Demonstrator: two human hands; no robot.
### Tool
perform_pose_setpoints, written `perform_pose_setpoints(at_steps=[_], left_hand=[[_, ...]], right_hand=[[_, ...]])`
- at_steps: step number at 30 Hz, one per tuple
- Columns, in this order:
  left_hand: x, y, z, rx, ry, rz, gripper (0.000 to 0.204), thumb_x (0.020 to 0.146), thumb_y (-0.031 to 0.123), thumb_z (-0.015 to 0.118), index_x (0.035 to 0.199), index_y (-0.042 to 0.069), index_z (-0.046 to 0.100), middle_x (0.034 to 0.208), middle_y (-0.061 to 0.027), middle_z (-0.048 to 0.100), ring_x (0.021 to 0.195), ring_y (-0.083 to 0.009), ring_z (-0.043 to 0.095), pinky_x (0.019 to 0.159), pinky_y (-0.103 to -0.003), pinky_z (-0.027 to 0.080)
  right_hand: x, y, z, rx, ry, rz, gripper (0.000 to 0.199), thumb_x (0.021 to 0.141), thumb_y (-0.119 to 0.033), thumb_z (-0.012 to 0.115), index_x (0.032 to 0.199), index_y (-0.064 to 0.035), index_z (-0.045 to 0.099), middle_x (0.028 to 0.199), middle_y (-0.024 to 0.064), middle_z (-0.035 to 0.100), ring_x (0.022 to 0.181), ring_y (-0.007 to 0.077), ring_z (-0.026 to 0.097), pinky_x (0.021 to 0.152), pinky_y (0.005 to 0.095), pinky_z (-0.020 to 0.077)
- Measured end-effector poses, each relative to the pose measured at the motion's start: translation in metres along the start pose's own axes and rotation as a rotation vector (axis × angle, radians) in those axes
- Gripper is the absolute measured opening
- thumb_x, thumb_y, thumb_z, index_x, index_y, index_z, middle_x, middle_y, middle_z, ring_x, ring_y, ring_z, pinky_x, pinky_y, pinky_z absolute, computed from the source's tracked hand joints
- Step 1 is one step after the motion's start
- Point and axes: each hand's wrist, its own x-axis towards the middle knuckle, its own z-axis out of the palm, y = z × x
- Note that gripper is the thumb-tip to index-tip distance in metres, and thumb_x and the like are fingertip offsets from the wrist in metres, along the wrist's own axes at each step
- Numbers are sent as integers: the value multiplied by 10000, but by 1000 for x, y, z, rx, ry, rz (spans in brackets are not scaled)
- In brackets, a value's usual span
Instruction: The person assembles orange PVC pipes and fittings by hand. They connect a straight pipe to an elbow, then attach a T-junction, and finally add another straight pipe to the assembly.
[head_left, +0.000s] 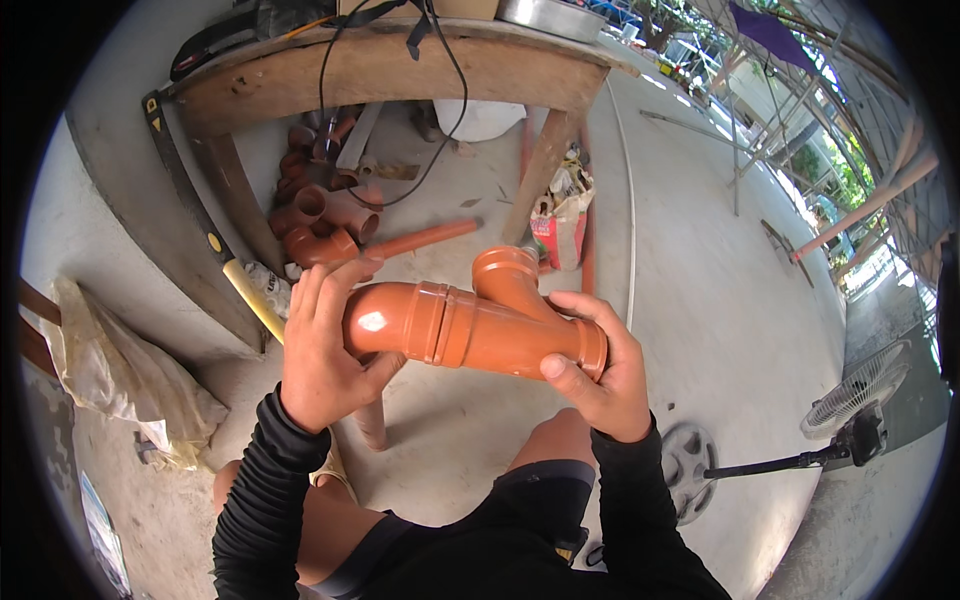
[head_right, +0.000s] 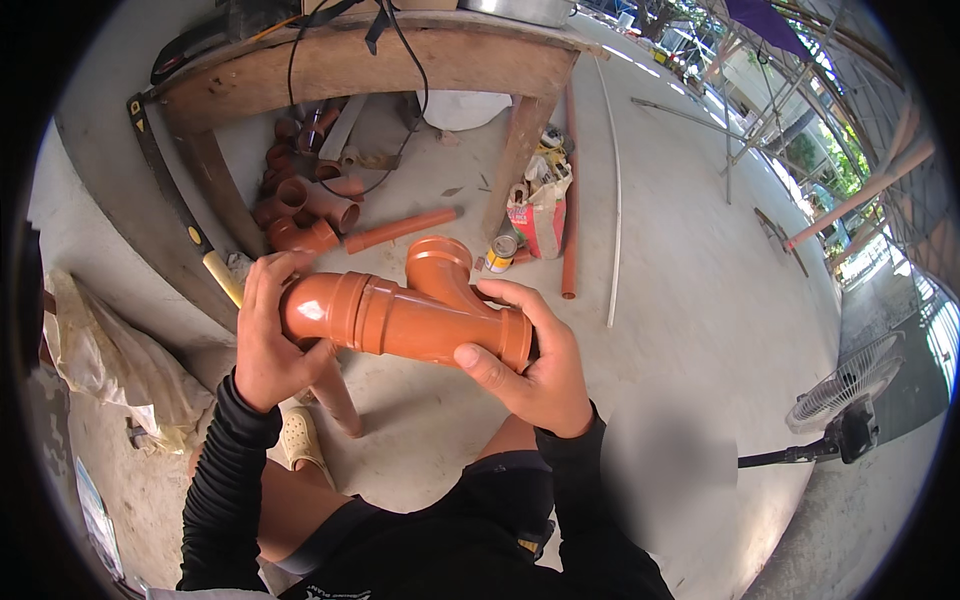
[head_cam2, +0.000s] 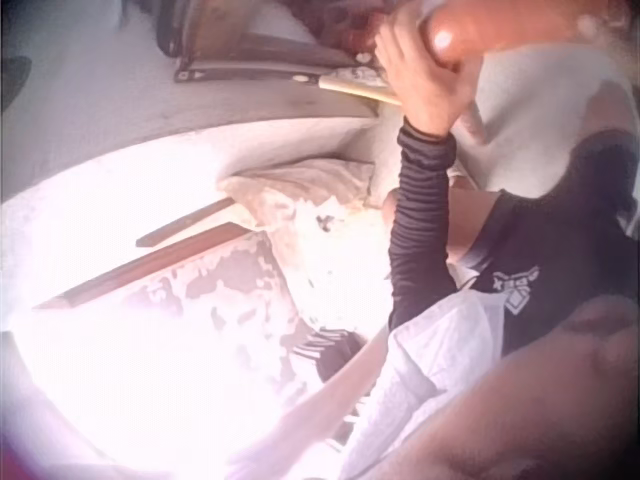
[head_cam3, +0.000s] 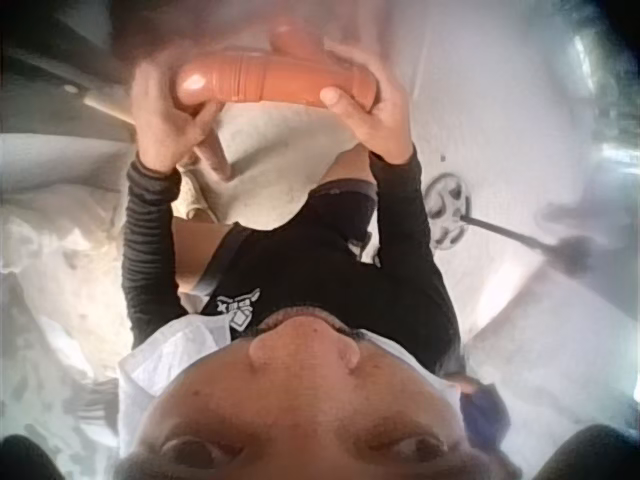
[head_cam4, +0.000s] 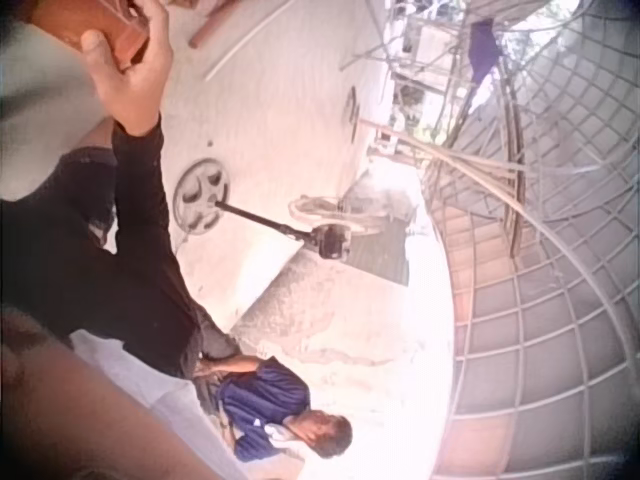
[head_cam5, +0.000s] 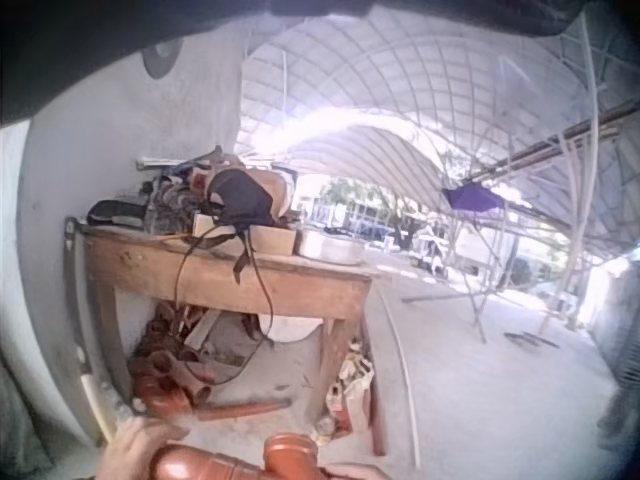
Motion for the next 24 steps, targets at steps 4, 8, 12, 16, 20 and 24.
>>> perform_pose_setpoints(at_steps=[4, 8, 12, 16, 20, 24], left_hand=[[0, -13, -8, -116, 43, 141, 590, 922, 285, 766, 1386, -23, 570, 1264, -178, 650, 1079, -301, 617, 982, -456, 503], [-7, -24, -7, -421, 193, -337, 303, 1093, 114, 437, 1319, -3, 602, 1206, -170, 665, 853, -237, 568, 852, -399, 485], [-1, -32, 4, -398, 218, -152, 369, 972, -86, 415, 1308, -11, 549, 1395, -222, 618, 1127, -294, 641, 1001, -400, 489], [8, -32, 11, -188, 30, -67, 481, 934, 140, 711, 1364, -5, 552, 1446, -244, 591, 1349, -378, 575, 1163, -466, 423], [14, -29, 14, -177, -113, -171, 791, 889, 376, 877, 1471, -25, 523, 1443, -239, 593, 1383, -361, 555, 1177, -483, 415], [20, -26, 24, -360, -81, -180, 934, 842, 452, 903, 1511, -54, 492, 1397, -252, 602, 1339, -381, 567, 1152, -497, 430]], right_hand=[[2, 1, 3, -12, 92, 1, 566, 963, -252, 851, 1386, 36, 609, 1152, 101, 711, 1018, 130, 667, 903, 290, 550], [-3, 1, 9, -119, 187, -6, 510, 977, -238, 832, 1353, 40, 630, 1124, 112, 715, 966, 133, 681, 838, 278, 567], [-4, 5, 17, -87, 294, 1, 481, 996, -219, 807, 1357, 43, 629, 1120, 129, 712, 917, 140, 698, 767, 282, 586], [-1, 13, 3, -82, 313, 55, 469, 1007, -192, 787, 1380, 40, 621, 1140, 137, 700, 913, 153, 712, 759, 297, 610], [-8, 26, -26, 1, 215, 121, 466, 1004, -177, 779, 1400, 10, 622, 1163, 107, 685, 980, 182, 729, 770, 322, 646], [-13, 44, -48, 103, 89, 34, 512, 987, -197, 794, 1422, 5, 617, 1196, 74, 672, 1118, 174, 686, 790, 316, 638]])
